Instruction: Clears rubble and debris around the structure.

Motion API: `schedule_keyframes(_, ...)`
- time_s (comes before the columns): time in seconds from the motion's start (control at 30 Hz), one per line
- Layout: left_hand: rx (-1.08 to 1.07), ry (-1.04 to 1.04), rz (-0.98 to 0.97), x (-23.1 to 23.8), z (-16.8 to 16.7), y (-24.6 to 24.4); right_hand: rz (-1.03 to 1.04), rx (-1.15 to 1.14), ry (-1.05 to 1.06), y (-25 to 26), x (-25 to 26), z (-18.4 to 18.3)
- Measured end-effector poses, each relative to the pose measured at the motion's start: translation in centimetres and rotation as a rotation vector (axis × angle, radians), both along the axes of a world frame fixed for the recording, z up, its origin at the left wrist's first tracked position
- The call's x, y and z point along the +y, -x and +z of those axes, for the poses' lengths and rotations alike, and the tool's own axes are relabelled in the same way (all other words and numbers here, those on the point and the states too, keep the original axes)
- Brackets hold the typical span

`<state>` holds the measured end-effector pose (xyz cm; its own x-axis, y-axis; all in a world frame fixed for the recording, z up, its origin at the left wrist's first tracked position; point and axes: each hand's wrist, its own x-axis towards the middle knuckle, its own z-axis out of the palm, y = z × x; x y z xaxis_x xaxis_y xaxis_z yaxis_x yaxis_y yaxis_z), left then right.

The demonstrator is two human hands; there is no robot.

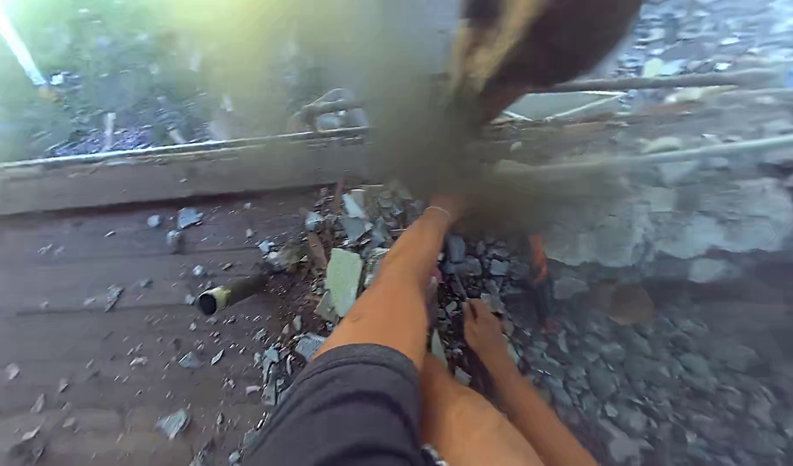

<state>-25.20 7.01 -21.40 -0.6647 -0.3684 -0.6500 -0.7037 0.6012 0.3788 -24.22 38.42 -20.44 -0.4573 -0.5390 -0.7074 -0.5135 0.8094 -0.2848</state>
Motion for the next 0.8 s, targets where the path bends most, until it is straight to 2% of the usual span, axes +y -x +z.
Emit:
schedule_keyframes(0.1, -0.06, 0.028, -0.09, 0.0, 0.8, 1.1, -0.095, -0.061, -0.016, -0.5, 0.1, -1.5)
schedule_keyframes(0.17, -0.103, 0.04, -0.12, -0.2, -0.2, 1.4, -0.153, -0.05, 0.053, -0.6, 0.8, -1.5)
schedule_keyframes(0.27, -0.13, 0.044, -0.177, -0.9, -1.4, 1.7, -0.176, -0.006, 0.13, 0.8, 1.4, 0.6)
schedule_keyframes(0.4, -0.179, 0.016, -0.199, -1.2, -0.9, 2.4, -0.061, 0.023, 0.002, 8.2, 0.7, 4.2)
schedule_keyframes(0.5, -0.221, 0.023, -0.188, -1.2, -1.0, 2.7, -0.012, 0.042, -0.086, 14.3, -1.0, 3.9)
schedule_keyframes(0.57, -0.222, 0.023, -0.158, -1.3, -1.7, 2.5, -0.048, 0.015, -0.105, 16.2, -1.5, 2.5)
schedule_keyframes(0.67, -0.227, 0.002, -0.159, -1.6, -2.0, 2.4, -0.032, -0.04, -0.079, 14.3, 0.2, -0.2)
schedule_keyframes(0.8, -0.218, -0.106, -0.204, -4.1, -3.2, 3.0, -0.084, -0.068, -0.105, 9.7, 1.4, -1.7)
